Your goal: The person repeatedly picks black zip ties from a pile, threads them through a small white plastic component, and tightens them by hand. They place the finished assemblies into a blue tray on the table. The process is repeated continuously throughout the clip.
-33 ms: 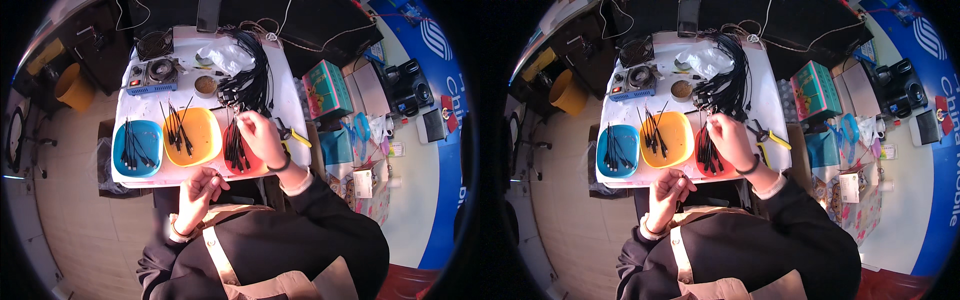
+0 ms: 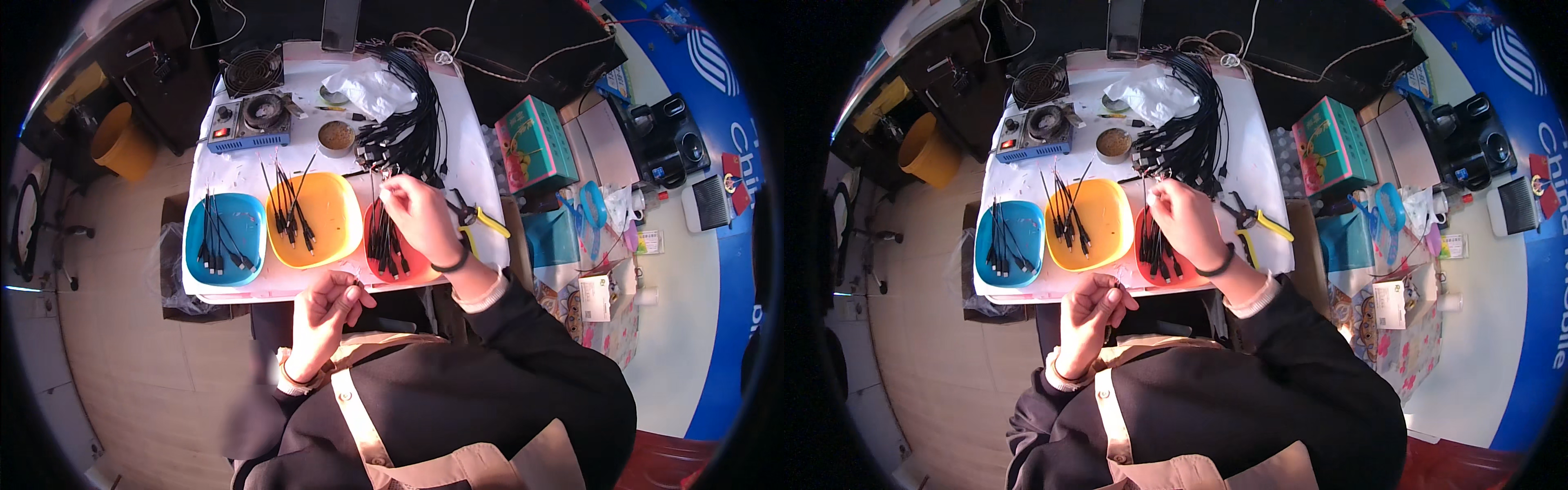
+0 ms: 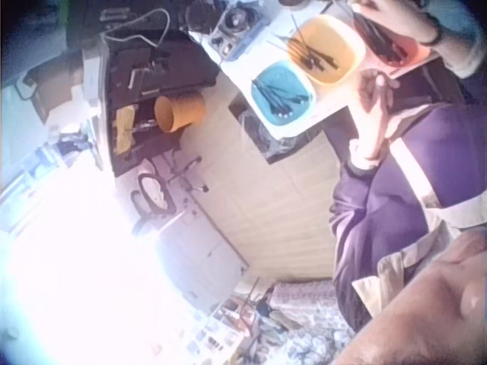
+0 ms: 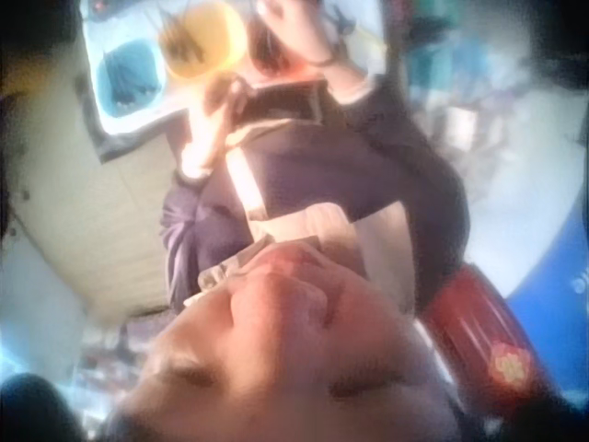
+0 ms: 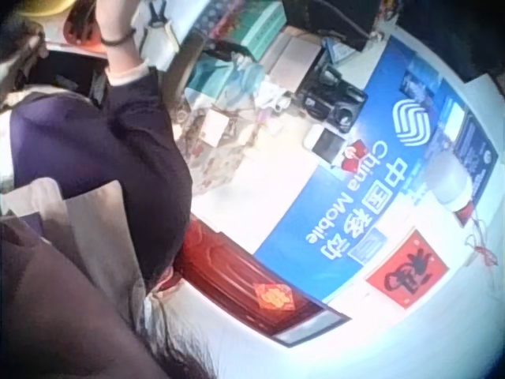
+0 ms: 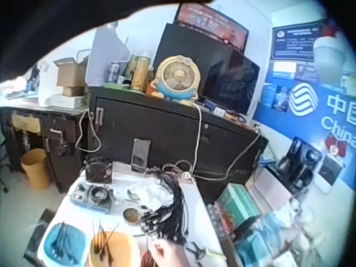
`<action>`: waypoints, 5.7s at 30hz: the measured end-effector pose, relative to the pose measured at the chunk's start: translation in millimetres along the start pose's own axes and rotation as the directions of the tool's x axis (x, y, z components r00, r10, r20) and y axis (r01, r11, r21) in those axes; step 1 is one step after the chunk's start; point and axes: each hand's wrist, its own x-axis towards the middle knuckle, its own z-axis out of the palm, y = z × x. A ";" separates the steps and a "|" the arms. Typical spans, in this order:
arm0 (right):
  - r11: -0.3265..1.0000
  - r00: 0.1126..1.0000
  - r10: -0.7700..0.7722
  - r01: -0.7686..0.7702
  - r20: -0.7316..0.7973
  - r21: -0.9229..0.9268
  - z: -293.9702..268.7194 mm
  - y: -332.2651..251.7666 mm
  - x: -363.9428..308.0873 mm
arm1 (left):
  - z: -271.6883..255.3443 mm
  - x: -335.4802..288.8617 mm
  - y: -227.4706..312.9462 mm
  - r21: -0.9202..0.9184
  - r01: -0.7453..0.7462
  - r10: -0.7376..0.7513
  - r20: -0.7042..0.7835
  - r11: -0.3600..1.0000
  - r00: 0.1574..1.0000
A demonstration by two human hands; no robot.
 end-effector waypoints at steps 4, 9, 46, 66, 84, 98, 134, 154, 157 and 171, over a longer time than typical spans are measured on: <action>0.906 1.000 0.008 0.006 0.030 -0.424 30.6 13.7 12.6 | 6.1 -9.5 -0.8 0.004 -0.013 0.013 -0.046 1.000 0.999; 0.960 0.979 0.196 -0.204 0.060 0.194 24.6 2.3 16.5 | 6.4 -14.2 8.6 -0.052 -0.092 0.085 -0.128 0.994 0.988; 0.751 0.952 -0.186 -0.023 0.244 0.660 -31.9 -94.0 -72.2 | 31.7 -33.5 25.3 -0.212 -0.192 0.204 0.039 0.958 0.978; 0.035 0.627 -0.037 -0.777 0.778 0.628 -26.6 -34.9 -73.2 | 31.1 -29.7 15.7 0.106 -0.003 0.006 -0.032 0.994 0.999; 0.706 0.702 0.667 -0.702 0.251 0.087 -107.2 144.1 135.1 | 18.7 -15.8 20.4 -0.071 -0.112 0.106 -0.084 0.991 0.991; 0.964 0.858 -0.247 0.267 0.451 0.020 -19.1 -98.3 -118.5 | 45.1 17.7 97.1 -0.206 -0.199 0.227 0.125 0.958 0.966; 0.611 0.885 -0.343 -0.046 0.316 0.791 -56.1 -116.8 -72.0 | 37.6 -49.1 53.4 -0.268 -0.200 0.246 0.152 0.943 0.957; 0.194 0.897 -0.170 -0.376 0.409 0.906 -30.5 -122.2 -88.7 | 53.0 -61.1 52.4 -0.150 -0.228 0.240 0.072 0.962 0.968; 0.132 0.901 -0.148 -0.390 0.407 0.911 -29.4 -118.6 -91.0 | 51.9 -60.6 51.3 -0.186 -0.196 0.216 0.096 0.963 0.972; 0.088 0.763 -0.242 -0.598 0.599 0.797 -35.1 -109.7 -85.2 | 46.6 -62.9 49.6 -0.152 -0.154 0.182 0.191 0.976 0.965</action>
